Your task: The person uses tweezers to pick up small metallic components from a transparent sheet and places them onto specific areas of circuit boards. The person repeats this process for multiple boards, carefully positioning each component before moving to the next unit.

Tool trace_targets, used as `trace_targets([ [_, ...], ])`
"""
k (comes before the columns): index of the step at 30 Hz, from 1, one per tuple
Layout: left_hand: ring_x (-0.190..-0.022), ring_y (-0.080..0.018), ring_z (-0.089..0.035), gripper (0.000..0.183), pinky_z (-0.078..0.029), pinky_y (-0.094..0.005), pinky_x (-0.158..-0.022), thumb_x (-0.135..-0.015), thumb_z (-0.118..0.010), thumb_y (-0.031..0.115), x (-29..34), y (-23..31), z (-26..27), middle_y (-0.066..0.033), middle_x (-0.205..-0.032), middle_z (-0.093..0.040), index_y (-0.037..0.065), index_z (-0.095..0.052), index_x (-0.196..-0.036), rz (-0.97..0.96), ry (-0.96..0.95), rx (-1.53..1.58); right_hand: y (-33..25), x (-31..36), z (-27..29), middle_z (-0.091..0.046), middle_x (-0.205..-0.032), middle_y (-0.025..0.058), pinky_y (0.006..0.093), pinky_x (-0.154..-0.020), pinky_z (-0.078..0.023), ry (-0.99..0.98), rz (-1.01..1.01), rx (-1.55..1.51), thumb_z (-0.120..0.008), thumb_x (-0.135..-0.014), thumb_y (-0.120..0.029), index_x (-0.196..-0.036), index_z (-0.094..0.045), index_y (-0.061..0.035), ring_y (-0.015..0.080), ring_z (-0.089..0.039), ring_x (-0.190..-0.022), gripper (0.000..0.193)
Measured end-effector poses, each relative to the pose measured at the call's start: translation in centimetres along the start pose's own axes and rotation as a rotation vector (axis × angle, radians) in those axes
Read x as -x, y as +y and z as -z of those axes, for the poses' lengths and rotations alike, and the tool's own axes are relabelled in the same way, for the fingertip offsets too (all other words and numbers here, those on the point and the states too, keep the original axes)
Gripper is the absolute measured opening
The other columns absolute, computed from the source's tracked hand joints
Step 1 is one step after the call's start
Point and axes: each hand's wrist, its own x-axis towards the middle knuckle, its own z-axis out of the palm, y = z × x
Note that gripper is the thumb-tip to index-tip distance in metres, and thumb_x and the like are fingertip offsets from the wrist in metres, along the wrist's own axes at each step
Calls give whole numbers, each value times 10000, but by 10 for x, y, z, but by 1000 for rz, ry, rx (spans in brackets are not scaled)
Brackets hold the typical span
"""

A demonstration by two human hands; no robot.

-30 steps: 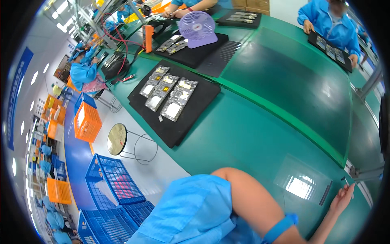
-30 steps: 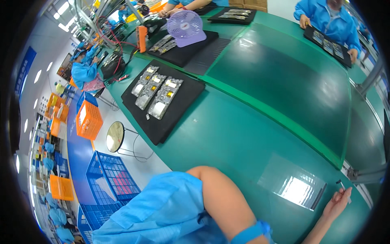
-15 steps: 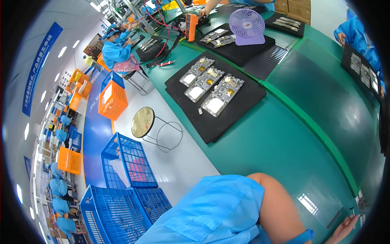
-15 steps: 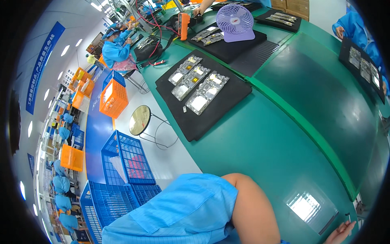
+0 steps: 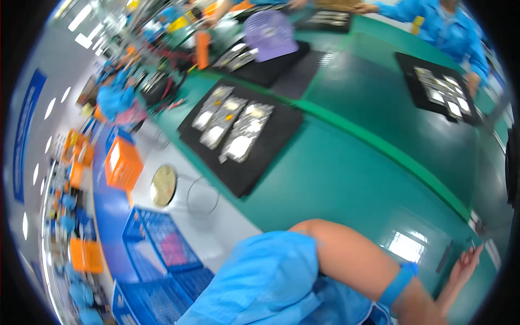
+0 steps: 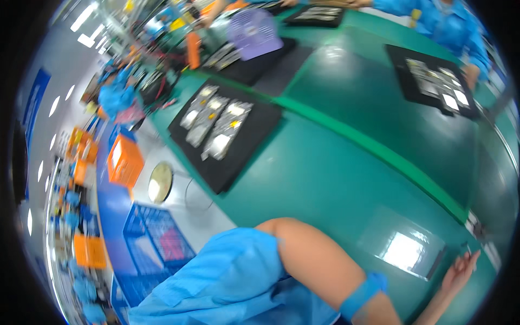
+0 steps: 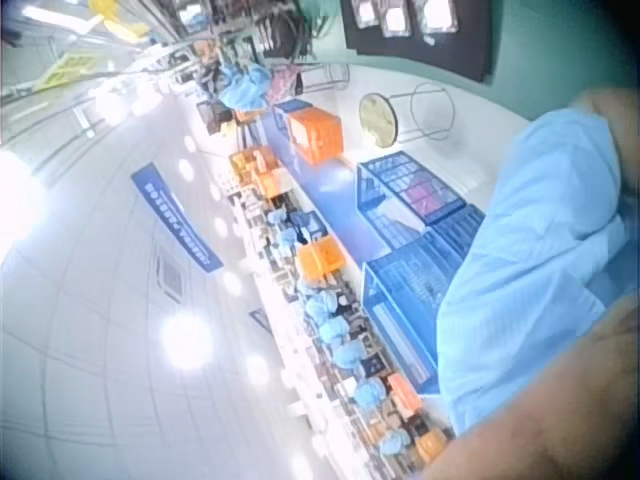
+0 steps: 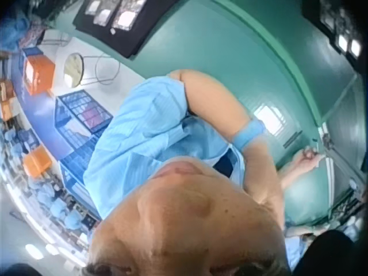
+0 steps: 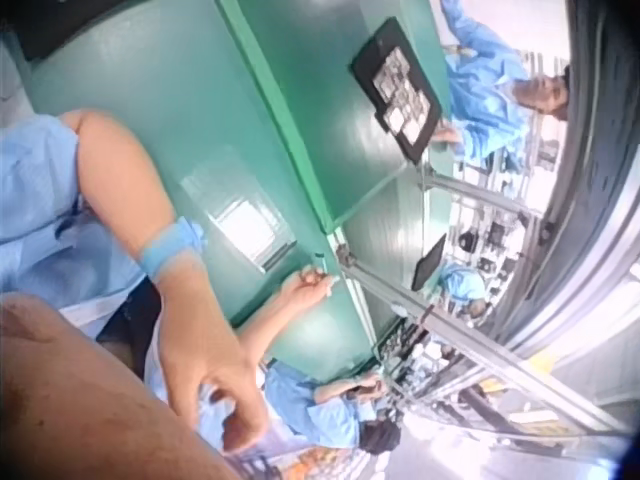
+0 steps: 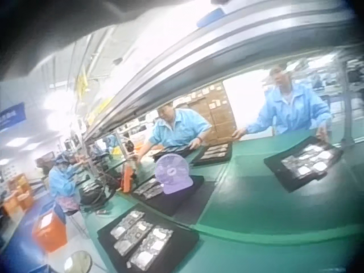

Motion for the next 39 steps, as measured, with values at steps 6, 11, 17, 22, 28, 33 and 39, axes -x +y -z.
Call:
trace_targets([
  [6,-905,-127,-521,344,-454,-270,-763,-772,-664,111,-29,-6,84,-78,-1011,-527,21,-529,-1074,817,104,-125,-8,2,-51,-586,-775,12,182,-458,-314,-157,35,-210,-531,-982,-241,-1007,-593,-56,18,-431,-566,198],
  [11,-986,-175,-532,522,-458,-294,-855,-778,-731,169,-20,-59,113,-107,-1126,-525,-2,-503,-1215,980,169,-237,-11,18,-88,-576,-807,-12,169,-468,-322,-102,110,-260,-560,-961,-185,-1049,-565,-57,14,-470,-614,155],
  [17,-996,-178,-550,615,-442,-281,-818,-736,-753,127,-6,-66,113,-132,-1176,-512,-28,-492,-1271,1148,107,-168,2,34,-88,-643,-755,69,192,-469,-352,-197,49,-172,-622,-923,-216,-974,-519,-95,58,-485,-516,167],
  [22,-934,-137,-549,512,-445,-251,-798,-772,-753,121,-8,-70,100,-104,-1105,-542,-41,-528,-1202,1158,112,-196,-3,33,-79,-646,-749,85,203,-468,-366,-169,34,-134,-647,-905,-236,-981,-498,-90,72,-498,-501,222],
  [28,-878,-120,-551,447,-444,-250,-799,-780,-759,151,-10,-67,107,-78,-995,-589,-21,-564,-1143,1154,123,-277,4,32,-83,-654,-785,94,202,-480,-369,-175,33,-84,-626,-920,-265,-988,-493,-91,77,-503,-506,229],
  [33,-904,-195,-590,499,-489,-311,-786,-766,-744,223,-23,-43,182,-160,-1074,-584,-14,-556,-1163,743,97,-1148,-12,8,-87,-669,-837,102,235,-600,-441,-213,336,190,-548,-965,-264,-1035,-518,-71,101,-586,-657,207],
  [39,-928,-244,-543,531,-451,-393,-801,-742,-727,253,-68,-17,341,-145,-1091,-557,-4,-543,-1168,976,828,-1056,10,-131,-130,-673,-910,114,369,-771,-479,-226,1245,1206,-467,-987,-234,-1066,-534,-73,247,-643,-829,191],
])
